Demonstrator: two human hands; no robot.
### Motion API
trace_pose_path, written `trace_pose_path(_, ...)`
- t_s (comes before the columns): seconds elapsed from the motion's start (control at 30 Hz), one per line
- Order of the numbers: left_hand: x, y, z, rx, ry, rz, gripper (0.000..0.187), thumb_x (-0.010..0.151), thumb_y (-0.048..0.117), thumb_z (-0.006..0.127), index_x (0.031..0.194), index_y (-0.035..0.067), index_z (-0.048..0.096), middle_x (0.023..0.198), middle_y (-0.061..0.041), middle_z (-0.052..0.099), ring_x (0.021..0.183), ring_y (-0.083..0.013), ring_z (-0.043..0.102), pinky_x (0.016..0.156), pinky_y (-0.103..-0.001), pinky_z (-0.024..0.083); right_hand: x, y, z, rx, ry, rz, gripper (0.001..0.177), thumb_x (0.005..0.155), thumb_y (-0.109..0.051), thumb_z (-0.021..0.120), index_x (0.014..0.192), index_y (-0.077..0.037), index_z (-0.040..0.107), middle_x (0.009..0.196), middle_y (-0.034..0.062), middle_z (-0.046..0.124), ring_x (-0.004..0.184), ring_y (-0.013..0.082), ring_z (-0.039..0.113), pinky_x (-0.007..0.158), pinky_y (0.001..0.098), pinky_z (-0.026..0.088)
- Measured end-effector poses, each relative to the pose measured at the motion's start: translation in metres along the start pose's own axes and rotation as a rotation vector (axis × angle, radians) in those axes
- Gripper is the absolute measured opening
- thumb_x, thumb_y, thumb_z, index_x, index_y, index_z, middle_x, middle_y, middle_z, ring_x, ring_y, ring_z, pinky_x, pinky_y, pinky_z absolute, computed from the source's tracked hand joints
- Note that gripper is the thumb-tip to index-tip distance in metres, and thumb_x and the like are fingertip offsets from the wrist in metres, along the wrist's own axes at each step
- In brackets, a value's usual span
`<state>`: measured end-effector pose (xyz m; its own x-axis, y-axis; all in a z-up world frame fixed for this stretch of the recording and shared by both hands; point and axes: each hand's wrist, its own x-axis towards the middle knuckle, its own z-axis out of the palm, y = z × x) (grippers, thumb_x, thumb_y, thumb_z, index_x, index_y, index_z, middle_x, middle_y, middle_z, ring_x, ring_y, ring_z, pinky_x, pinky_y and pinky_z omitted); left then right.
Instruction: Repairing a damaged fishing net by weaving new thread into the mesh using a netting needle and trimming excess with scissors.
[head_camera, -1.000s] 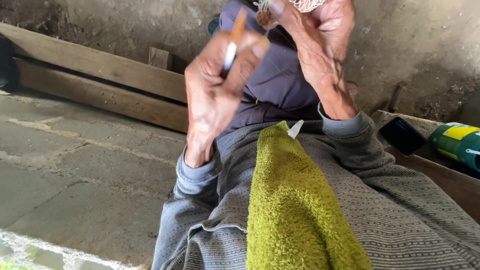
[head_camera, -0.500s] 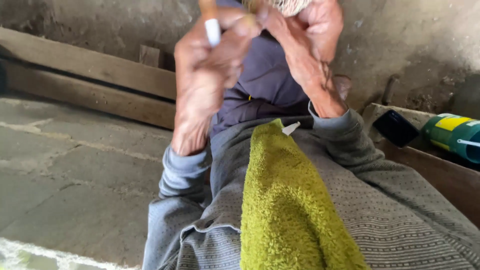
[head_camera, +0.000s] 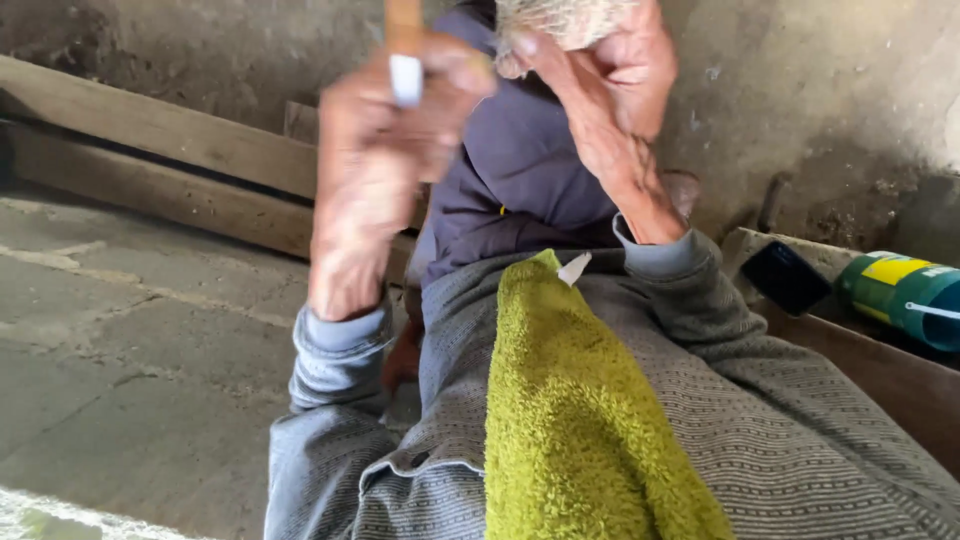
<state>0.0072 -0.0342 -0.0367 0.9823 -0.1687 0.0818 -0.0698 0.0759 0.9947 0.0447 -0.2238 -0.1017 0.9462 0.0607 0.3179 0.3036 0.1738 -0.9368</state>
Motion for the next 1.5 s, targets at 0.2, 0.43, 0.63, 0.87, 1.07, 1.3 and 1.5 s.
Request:
trace_pose_path(0.2,0.005,0.003,0.005,-0.046,0.079,-0.092,0.016,0.105,0.026,0.063,0.104,0.01,0.063,0.068,0.002,0.045,0.05,-0.0039,0.033,0.042,-0.022,0.024,0.005,-0.001,-0.004,0.117,-0.01,-0.042,0.034,0.104,0.014,0.075,0.128,-0.001,0.055,0.111,0.0226,0.071,0.099,0.0339,0.075,0.093,0.0453,0.071)
trace_pose_path(0.43,-0.014,-0.026,0.017,-0.146,0.177,-0.122,0.007,0.107,0.018,0.062,0.109,0.015,0.068,0.081,-0.001,0.061,0.053,-0.0035,0.043,0.041,-0.018,0.031,0.006,-0.001,-0.006,0.358,-0.082,0.185,0.013,0.109,-0.005,0.068,0.12,-0.011,0.064,0.115,0.0089,0.072,0.101,0.0254,0.072,0.092,0.042,0.067)
trace_pose_path(0.63,-0.024,-0.019,0.026,-0.415,0.288,-0.015,0.023,0.109,0.029,0.054,0.113,0.007,0.058,0.097,-0.01,0.062,0.048,-0.0071,0.034,0.039,-0.021,0.024,0.0,0.024,-0.026,0.549,0.047,0.263,0.016,0.11,-0.005,0.067,0.112,-0.017,0.057,0.127,0.0091,0.07,0.119,0.031,0.069,0.098,0.0565,0.063)
trace_pose_path(0.87,-0.032,0.002,0.038,-0.516,0.291,0.09,0.036,0.112,0.035,0.05,0.116,0.0,0.055,0.11,-0.015,0.061,0.06,-0.0137,0.046,0.051,-0.023,0.041,0.0,-0.009,-0.019,0.573,0.016,0.33,0.02,0.11,-0.01,0.065,0.105,-0.029,0.058,0.114,0.0036,0.07,0.121,0.0399,0.07,0.109,0.0544,0.06)
trace_pose_path(1.07,-0.026,0.006,0.04,-0.459,0.374,0.015,0.047,0.112,0.042,0.041,0.121,0.001,0.062,0.103,-0.01,0.068,0.076,-0.0147,0.06,0.066,-0.026,0.049,0.001,-0.027,-0.017,0.498,-0.116,0.37,0.016,0.109,-0.025,0.062,0.115,-0.02,0.048,0.087,-0.0035,0.034,0.084,0.0131,0.044,0.106,0.0462,0.059)
trace_pose_path(1.3,-0.02,0.0,0.033,-0.479,0.321,-0.024,0.044,0.11,0.04,0.045,0.12,0.0,0.061,0.094,-0.015,0.068,0.056,-0.0177,0.052,0.055,-0.024,0.045,-0.001,-0.01,-0.03,0.689,0.038,0.523,0.018,0.11,-0.016,0.064,0.128,-0.015,0.06,0.118,0.008,0.066,0.114,0.0264,0.07,0.105,0.0473,0.063)
trace_pose_path(1.5,-0.013,-0.009,0.033,-0.396,0.33,-0.083,0.041,0.107,0.043,0.049,0.114,0.005,0.065,0.092,-0.01,0.065,0.055,-0.0086,0.043,0.048,-0.019,0.032,0.003,-0.006,-0.03,0.773,0.044,0.563,0.013,0.108,-0.009,0.069,0.121,-0.012,0.07,0.121,0.0016,0.075,0.111,0.0204,0.072,0.102,0.0385,0.061)
